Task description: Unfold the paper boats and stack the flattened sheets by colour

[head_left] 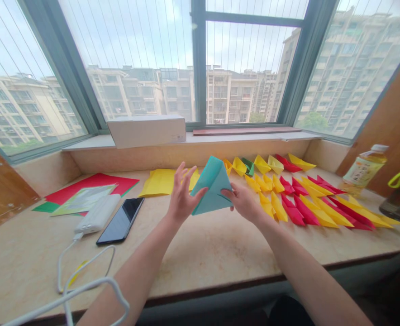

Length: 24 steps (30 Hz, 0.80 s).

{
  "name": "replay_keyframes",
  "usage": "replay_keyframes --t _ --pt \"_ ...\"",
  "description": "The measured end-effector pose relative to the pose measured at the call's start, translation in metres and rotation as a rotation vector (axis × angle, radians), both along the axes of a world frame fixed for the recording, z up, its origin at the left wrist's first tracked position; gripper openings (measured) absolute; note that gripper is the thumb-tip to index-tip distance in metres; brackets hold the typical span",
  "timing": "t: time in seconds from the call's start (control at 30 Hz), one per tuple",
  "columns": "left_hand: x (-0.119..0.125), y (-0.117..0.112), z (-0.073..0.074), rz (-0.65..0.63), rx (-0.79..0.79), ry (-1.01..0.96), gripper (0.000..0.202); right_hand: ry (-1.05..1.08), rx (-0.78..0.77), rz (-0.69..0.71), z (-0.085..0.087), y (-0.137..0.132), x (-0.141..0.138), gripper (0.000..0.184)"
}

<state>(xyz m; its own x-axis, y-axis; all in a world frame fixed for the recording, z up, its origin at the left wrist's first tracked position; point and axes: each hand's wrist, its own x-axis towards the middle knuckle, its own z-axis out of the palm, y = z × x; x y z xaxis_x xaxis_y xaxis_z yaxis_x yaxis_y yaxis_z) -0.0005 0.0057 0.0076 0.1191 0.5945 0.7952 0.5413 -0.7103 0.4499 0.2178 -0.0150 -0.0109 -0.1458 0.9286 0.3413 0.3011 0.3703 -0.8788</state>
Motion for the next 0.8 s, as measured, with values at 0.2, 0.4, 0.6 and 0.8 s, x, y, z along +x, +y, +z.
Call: replay_keyframes --t 0.2,0.4,0.6,0.8 --pt "0.008 -0.005 -0.007 -0.134 -0.281 0.058 0.095 0.000 -0.078 0.090 0.003 -0.005 -0.002 0.034" --pt "0.009 -0.003 -0.009 -0.205 -0.610 -0.226 0.112 0.010 -0.076 0.088 0.003 -0.006 -0.003 0.042" --pt "0.007 -0.001 -0.001 -0.094 -0.492 -0.301 0.090 0.291 -0.139 0.136 0.006 -0.003 -0.003 0.058" --pt "0.002 -0.001 0.002 -0.092 -0.415 -0.329 0.089 0.565 -0.493 0.271 0.012 -0.007 0.002 0.042"
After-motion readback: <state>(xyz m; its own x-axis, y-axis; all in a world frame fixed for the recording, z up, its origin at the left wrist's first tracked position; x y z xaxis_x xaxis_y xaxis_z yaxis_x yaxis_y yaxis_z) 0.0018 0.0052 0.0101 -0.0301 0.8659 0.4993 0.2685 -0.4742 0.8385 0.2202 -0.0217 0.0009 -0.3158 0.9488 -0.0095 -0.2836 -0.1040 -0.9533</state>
